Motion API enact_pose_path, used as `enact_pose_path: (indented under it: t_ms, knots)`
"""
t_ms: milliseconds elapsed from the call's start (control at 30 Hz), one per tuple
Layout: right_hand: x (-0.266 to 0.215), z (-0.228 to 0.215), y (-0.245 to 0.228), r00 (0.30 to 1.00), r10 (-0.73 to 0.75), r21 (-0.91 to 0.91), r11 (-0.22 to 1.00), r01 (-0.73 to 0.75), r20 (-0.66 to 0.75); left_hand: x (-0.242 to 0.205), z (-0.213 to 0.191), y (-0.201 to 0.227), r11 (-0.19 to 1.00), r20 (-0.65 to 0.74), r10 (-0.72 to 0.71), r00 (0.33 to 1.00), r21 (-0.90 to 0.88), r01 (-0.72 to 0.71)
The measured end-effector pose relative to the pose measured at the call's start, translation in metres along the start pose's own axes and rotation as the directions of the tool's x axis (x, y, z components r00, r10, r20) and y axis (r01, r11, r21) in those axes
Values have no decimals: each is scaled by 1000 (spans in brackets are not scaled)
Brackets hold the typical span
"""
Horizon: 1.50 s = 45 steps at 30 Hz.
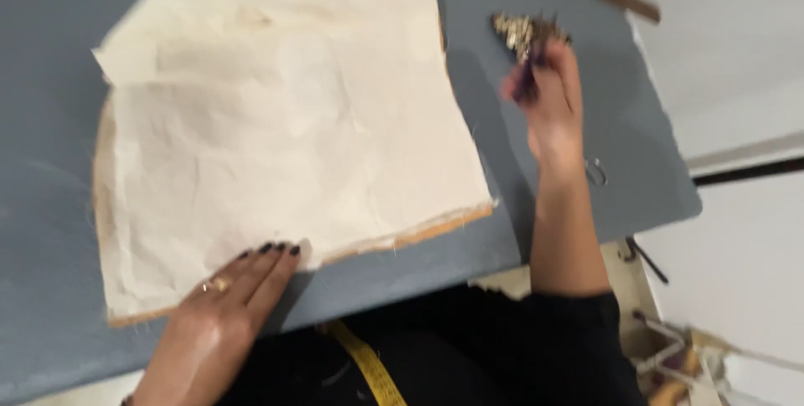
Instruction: Trimming the edges of a white fabric piece using scissors on a work table
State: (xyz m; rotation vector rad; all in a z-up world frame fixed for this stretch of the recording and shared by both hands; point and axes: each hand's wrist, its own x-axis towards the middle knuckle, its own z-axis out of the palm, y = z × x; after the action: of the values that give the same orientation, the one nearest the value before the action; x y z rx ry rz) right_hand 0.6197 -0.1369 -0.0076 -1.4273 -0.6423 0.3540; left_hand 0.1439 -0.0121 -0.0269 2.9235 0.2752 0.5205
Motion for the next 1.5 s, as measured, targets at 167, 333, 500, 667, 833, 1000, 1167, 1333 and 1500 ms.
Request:
enact_pose_path:
  t_ms: [167, 333, 500, 667, 833, 1000, 1167, 1333, 1500]
  knots:
    - [-49, -34, 9, 998, 69, -40, 997, -69, -2, -9, 8, -16, 995, -53, -68, 996, 75, 71]
    - [-134, 13, -37, 921, -35, -587, 761, 276, 388, -5, -30, -23, 980, -67, -172, 983, -109, 164]
    - [-154, 48, -47, 798, -59, -524, 725, 448, 600, -11, -40, -28, 957, -86, -255, 963, -161, 240]
    - [-149, 51, -38, 731, -36, -532, 661, 529, 681, -13, -33, -31, 923, -108, -354, 929, -200, 329]
    - [-144, 48, -36, 749, 29, -568, 671, 476, 662, -14, -28, -34, 920, -142, -353, 925, -231, 316]
    - [-145, 45, -33, 776, 26, -594, 660, 461, 631, -13, -26, -36, 912, -126, -362, 923, -250, 324]
    - [-147, 49, -44, 768, 26, -565, 694, 446, 640, -18, -28, -36, 912, -131, -353, 926, -268, 310]
    - [-149, 33, -43, 796, 57, -651, 613, 448, 602, -25, -36, -32, 953, -107, -291, 951, -122, 278]
    - [-166, 43, -58, 708, 90, -553, 695, 458, 700, -44, -55, -30, 945, -113, -327, 938, -45, 324]
